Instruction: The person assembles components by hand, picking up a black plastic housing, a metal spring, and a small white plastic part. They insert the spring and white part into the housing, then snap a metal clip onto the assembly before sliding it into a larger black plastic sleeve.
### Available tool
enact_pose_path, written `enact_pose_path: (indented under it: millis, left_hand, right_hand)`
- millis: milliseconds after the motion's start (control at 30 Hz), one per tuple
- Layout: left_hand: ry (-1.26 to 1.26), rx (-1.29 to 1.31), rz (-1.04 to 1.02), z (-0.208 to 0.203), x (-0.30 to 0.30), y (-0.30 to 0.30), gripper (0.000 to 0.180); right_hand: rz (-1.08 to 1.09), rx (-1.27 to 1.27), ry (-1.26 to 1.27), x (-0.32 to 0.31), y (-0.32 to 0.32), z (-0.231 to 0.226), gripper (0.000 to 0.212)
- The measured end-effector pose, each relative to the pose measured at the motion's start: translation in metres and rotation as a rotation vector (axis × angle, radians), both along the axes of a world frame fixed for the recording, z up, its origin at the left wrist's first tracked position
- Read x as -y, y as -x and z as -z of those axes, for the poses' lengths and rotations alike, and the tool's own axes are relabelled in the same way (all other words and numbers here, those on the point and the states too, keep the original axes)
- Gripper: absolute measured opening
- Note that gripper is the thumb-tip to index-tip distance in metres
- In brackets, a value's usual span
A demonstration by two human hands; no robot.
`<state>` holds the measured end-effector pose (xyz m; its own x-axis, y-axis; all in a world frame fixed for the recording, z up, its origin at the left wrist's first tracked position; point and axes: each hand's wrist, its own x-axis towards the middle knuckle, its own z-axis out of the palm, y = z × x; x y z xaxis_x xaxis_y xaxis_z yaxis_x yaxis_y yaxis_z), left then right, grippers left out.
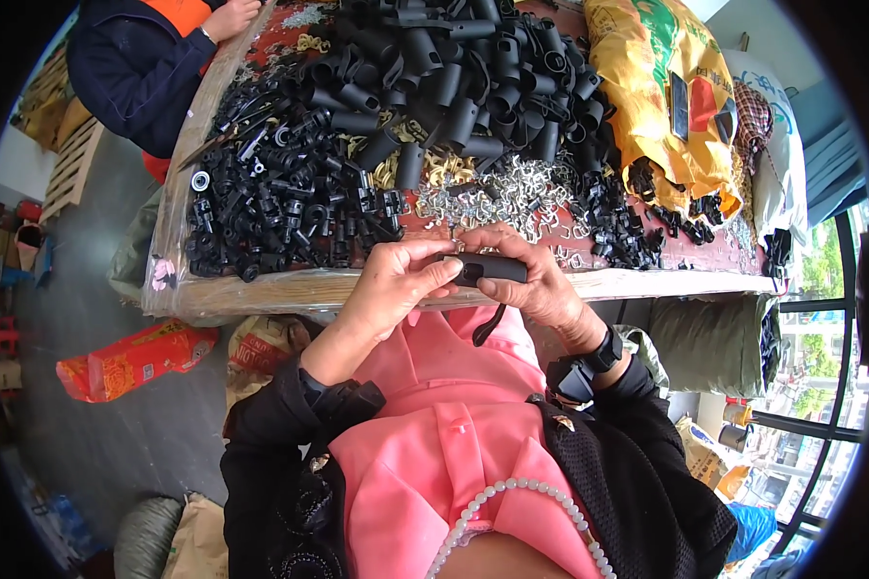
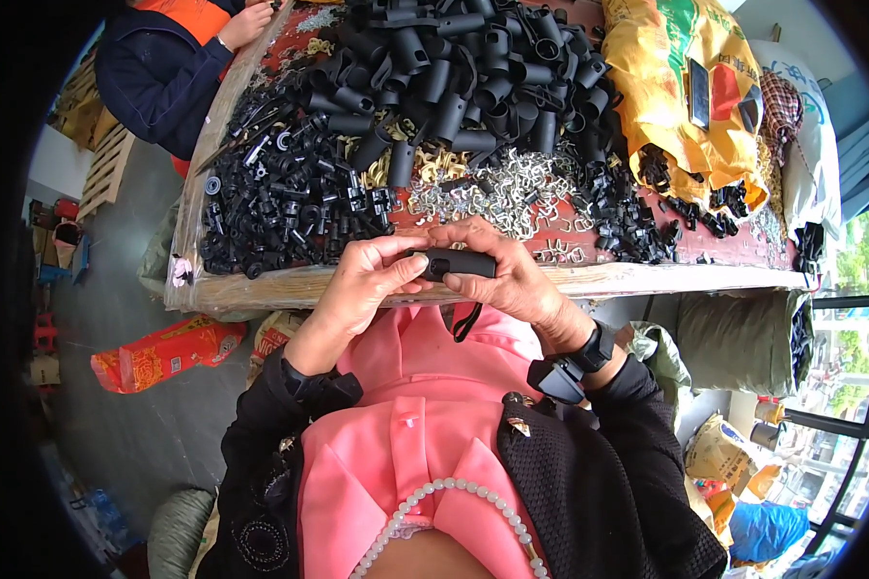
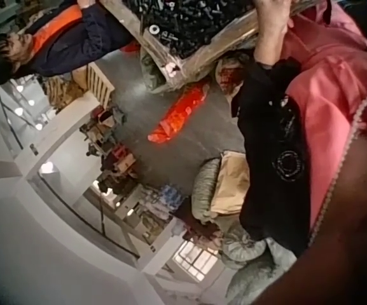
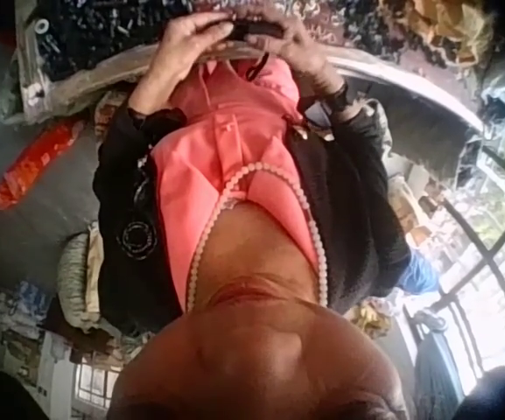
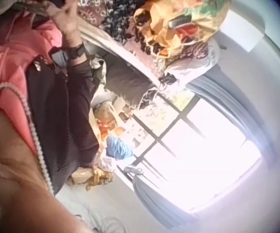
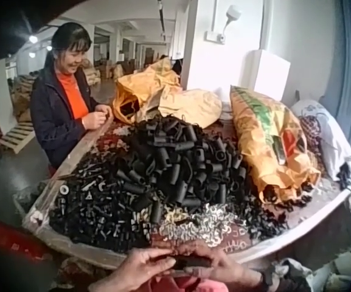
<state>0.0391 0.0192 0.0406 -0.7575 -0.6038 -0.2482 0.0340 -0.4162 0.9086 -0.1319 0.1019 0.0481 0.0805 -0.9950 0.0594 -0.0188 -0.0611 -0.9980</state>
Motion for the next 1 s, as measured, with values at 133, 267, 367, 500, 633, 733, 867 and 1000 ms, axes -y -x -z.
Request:
enact_pose_path:
  millis: [133,267,367,500,633,733,867,1000]
  left_hand:
    - [0.239,0.09,-0.001,0.002,-0.002,0.003,0.034]
    - [0.645,0.073,0.012,0.003,-0.005,0.006,0.04]
    - [0.479,0.036,0.025,0.02,-0.003,0.0,0.045]
    - [0.177,-0.131,0.041,0.012,-0.002,0.002,0.056]
    - [0.189,-0.175,0.09,0.011,-0.003,0.004,0.065]
    - [0.113,-0.188,0.097,0.008,-0.008,0.008,0.068]
    - [-0.179,-0.248,0.05,0.013,-0.018,0.01,0.07]
    - [-0.031,-0.139,0.068,0.017,-0.011,0.011,0.066]
  right_hand:
    - [0.042,0.058,0.037,0.0,-0.005,0.01,0.043]
    - [0.067,0.021,0.097,0.0,-0.007,0.016,0.046]
    - [0.084,-0.046,0.066,0.001,-0.007,0.014,0.05]
    - [0.006,-0.229,0.205,0.009,0.003,0.0,0.057]
    - [-0.327,-0.282,0.262,0.015,0.008,-0.027,0.066]
    - [-0.408,-0.306,0.302,0.013,0.001,-0.022,0.069]
    - [-0.251,-0.374,0.288,0.004,0.0,-0.02,0.062]
    - [0.049,-0.548,0.231,-0.02,0.017,-0.013,0.051]
